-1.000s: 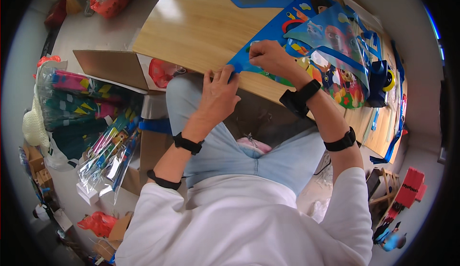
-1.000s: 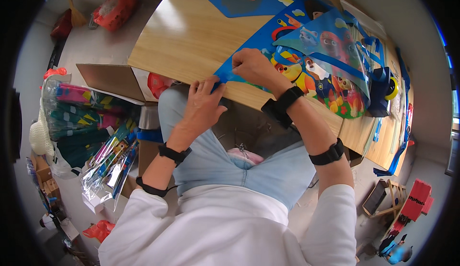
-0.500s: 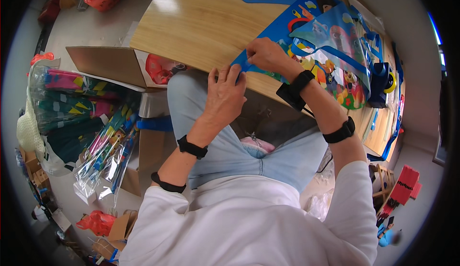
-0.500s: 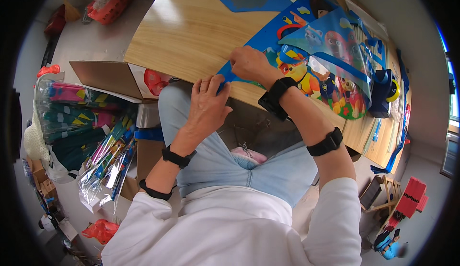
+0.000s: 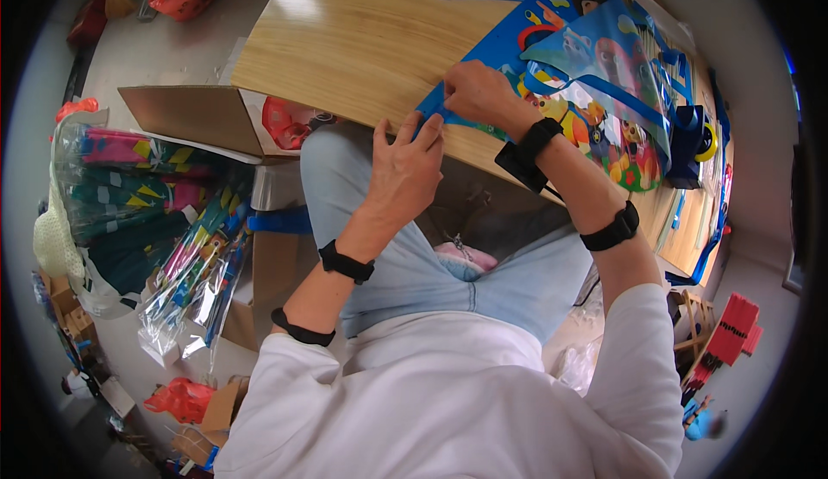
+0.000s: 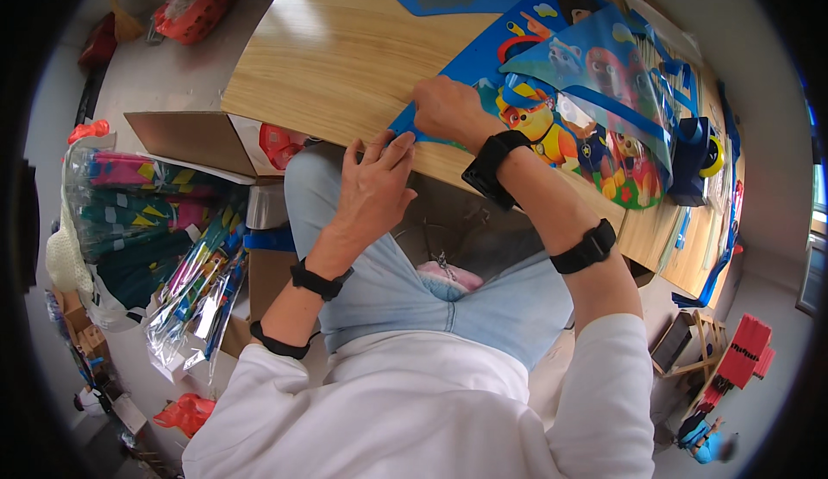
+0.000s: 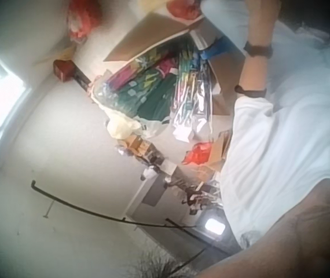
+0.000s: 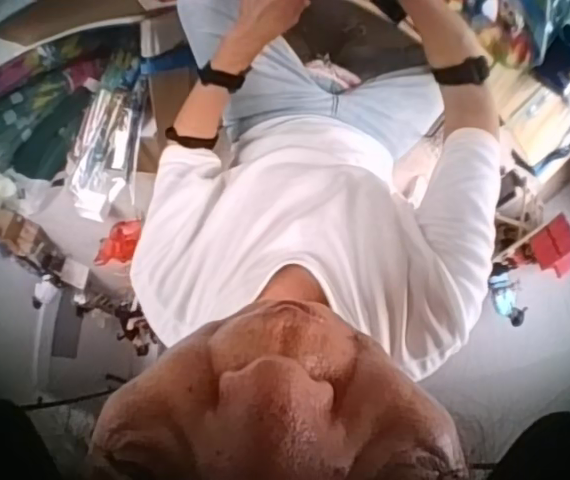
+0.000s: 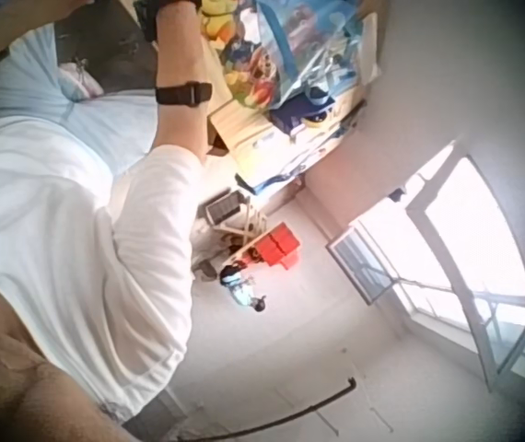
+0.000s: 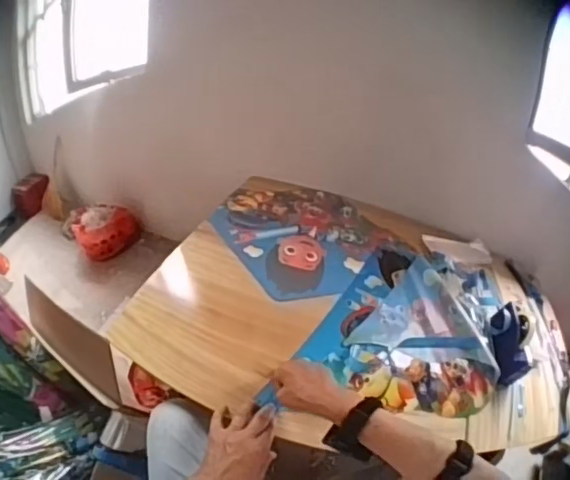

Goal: Assemble a Paw Patrol themed kite by attaching ribs and string using tape.

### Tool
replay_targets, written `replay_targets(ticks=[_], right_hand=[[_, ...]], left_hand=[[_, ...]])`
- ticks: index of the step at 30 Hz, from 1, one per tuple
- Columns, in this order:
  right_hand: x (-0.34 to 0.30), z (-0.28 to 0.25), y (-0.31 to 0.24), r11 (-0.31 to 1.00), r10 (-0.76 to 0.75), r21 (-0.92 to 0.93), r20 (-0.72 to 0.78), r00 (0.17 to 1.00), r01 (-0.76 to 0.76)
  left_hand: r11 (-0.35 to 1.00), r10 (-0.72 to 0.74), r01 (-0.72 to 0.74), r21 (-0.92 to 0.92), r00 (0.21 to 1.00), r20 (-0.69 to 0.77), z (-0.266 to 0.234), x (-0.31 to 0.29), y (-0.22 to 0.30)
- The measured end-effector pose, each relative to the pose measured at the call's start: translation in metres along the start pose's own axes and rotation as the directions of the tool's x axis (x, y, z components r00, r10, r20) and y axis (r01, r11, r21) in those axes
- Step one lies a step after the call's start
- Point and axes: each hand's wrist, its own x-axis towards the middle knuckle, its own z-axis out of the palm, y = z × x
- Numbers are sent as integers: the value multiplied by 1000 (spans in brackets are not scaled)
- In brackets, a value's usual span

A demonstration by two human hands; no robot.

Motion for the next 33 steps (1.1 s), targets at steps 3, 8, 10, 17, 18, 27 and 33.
replay_targets(ticks=[3,8,10,17,18,27,33], right_hand=[[4,-14,6,958,108,251,138,985,-141],[4,-31,10,804,296,452,261,919,-387],[-1,-38,18,798,362,479,106,926,-366],[-27,-22,-7,930,228,318,-111,967,-183],[-28,-11,-8,938,224,295,-114,968,-183],[-19,7,-5,877,463,240,-192,866,-416],[-34,2,17,905,406,273,-321,856,-327]], left_hand=[[1000,-3,2,10,1000,5,-1,1,1],[1000,-8,7,30,1000,17,-2,1,1],[1000,7,-7,30,1000,2,-1,2,1],[999,-25,23,45,999,31,-5,1,4],[999,-19,18,37,999,34,-5,1,4],[1000,-6,6,14,1000,14,-3,4,3],[998,2,-1,-59,1000,13,-9,6,-5]])
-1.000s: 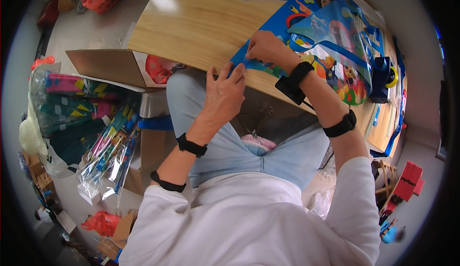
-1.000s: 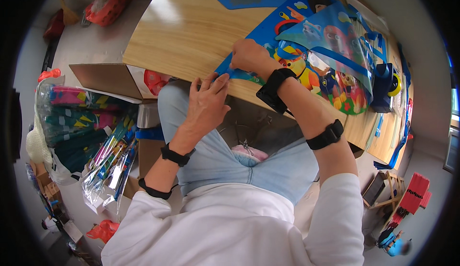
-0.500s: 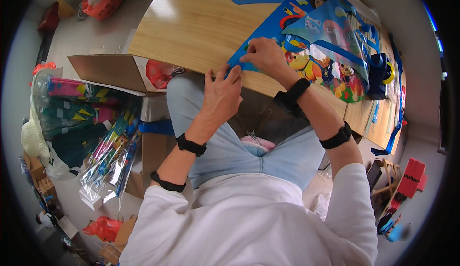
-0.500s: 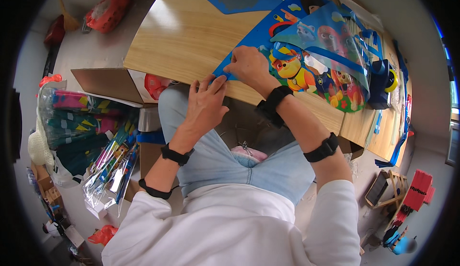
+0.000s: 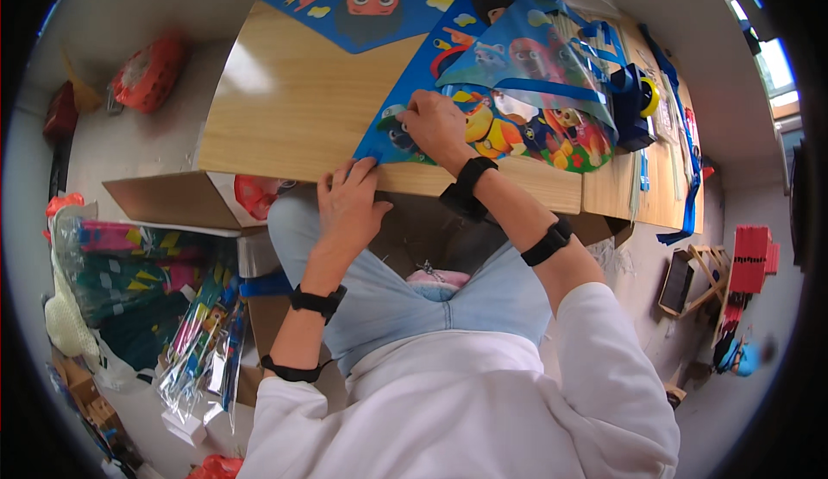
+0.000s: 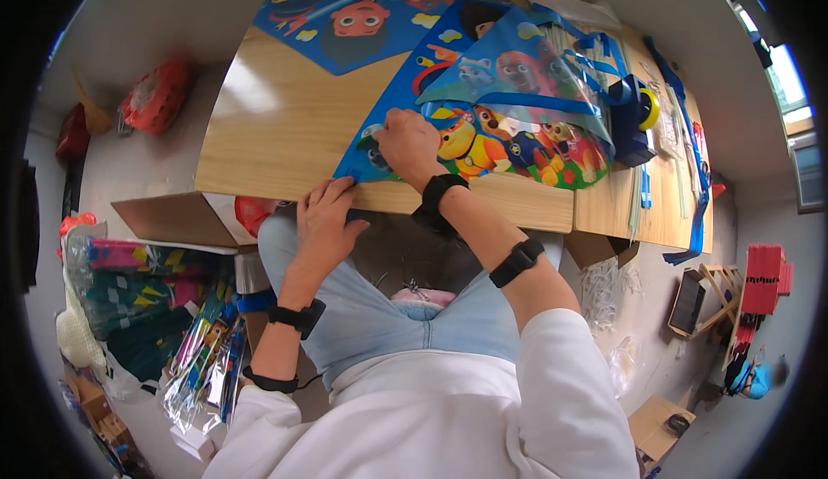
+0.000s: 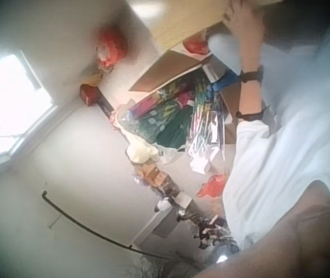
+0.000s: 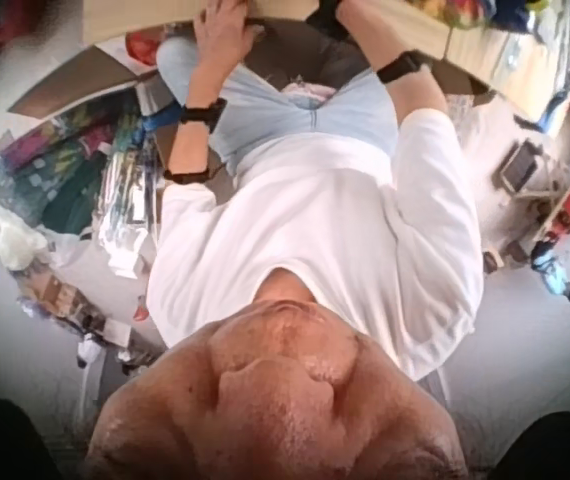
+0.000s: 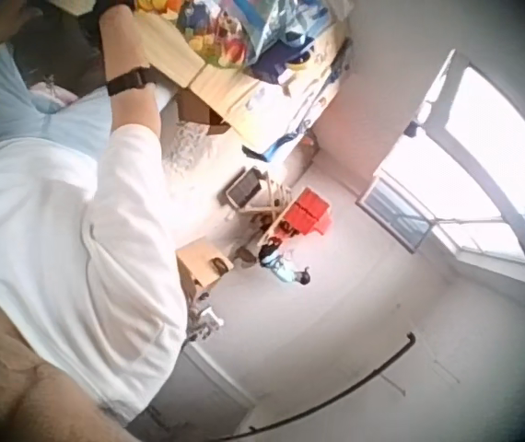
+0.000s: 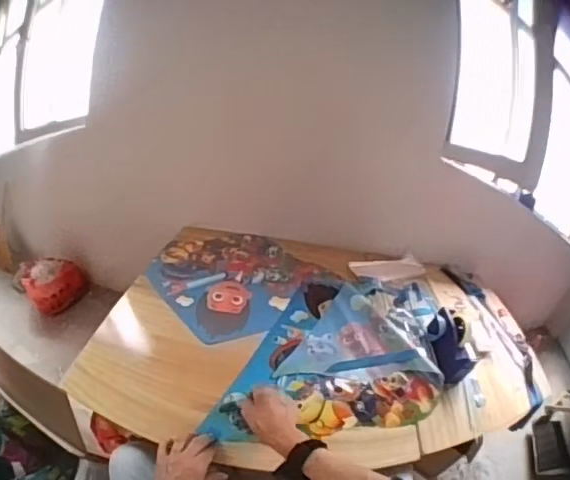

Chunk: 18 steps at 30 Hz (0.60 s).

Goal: Assemble a Paw Patrol themed kite by attaching ribs and string using tape.

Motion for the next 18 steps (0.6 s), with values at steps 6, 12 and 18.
replay_targets(ticks=[6,12,18], right_hand=[[-1,-114,125,918,195,-248,-398,896,-310],[-4,-157,216,787,418,-270,-427,802,-554],[3,-148,264,755,397,-374,-393,830,-539]], left_hand=[[971,-101,67,-228,985,-142,-2,30,-15],[963,-247,260,70,957,-152,11,82,-17],[955,-285,280,-92,958,-40,35,91,-22]])
